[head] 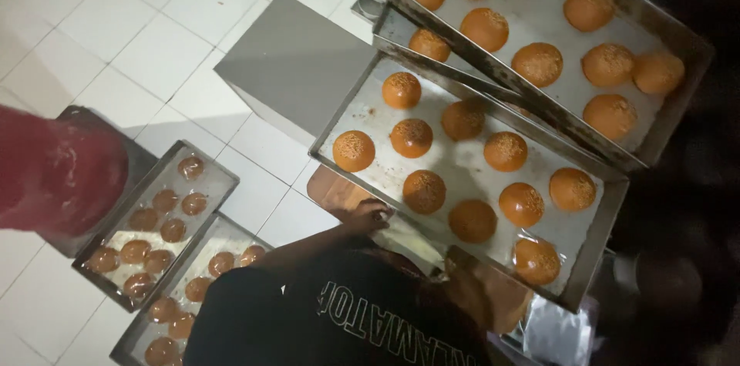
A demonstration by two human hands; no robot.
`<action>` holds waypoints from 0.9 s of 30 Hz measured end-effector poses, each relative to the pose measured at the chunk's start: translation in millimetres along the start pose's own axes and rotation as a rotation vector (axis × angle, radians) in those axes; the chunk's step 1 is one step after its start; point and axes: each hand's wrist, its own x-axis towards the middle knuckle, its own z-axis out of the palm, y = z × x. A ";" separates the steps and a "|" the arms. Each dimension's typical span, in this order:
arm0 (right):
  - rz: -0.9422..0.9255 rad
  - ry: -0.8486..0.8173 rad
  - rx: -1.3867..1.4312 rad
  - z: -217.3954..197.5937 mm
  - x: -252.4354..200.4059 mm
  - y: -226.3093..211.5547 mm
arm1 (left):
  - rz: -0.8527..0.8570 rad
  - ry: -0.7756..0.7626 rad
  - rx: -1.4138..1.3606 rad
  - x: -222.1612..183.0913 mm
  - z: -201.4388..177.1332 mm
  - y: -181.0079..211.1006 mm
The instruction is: The person packages baked bread buns by picking them up from a metal tray and placing them into individual plastic bags.
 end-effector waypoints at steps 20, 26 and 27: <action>-0.041 0.269 0.318 31.6 123.7 108.1 | -0.273 -0.386 0.435 23.2 -7.8 6.3; -0.053 0.363 0.427 -1.8 114.5 164.2 | -0.423 -0.356 0.269 21.3 -4.4 13.3; -0.060 0.376 0.442 -4.5 114.7 166.1 | -0.474 -0.254 -0.024 12.7 -0.6 -9.9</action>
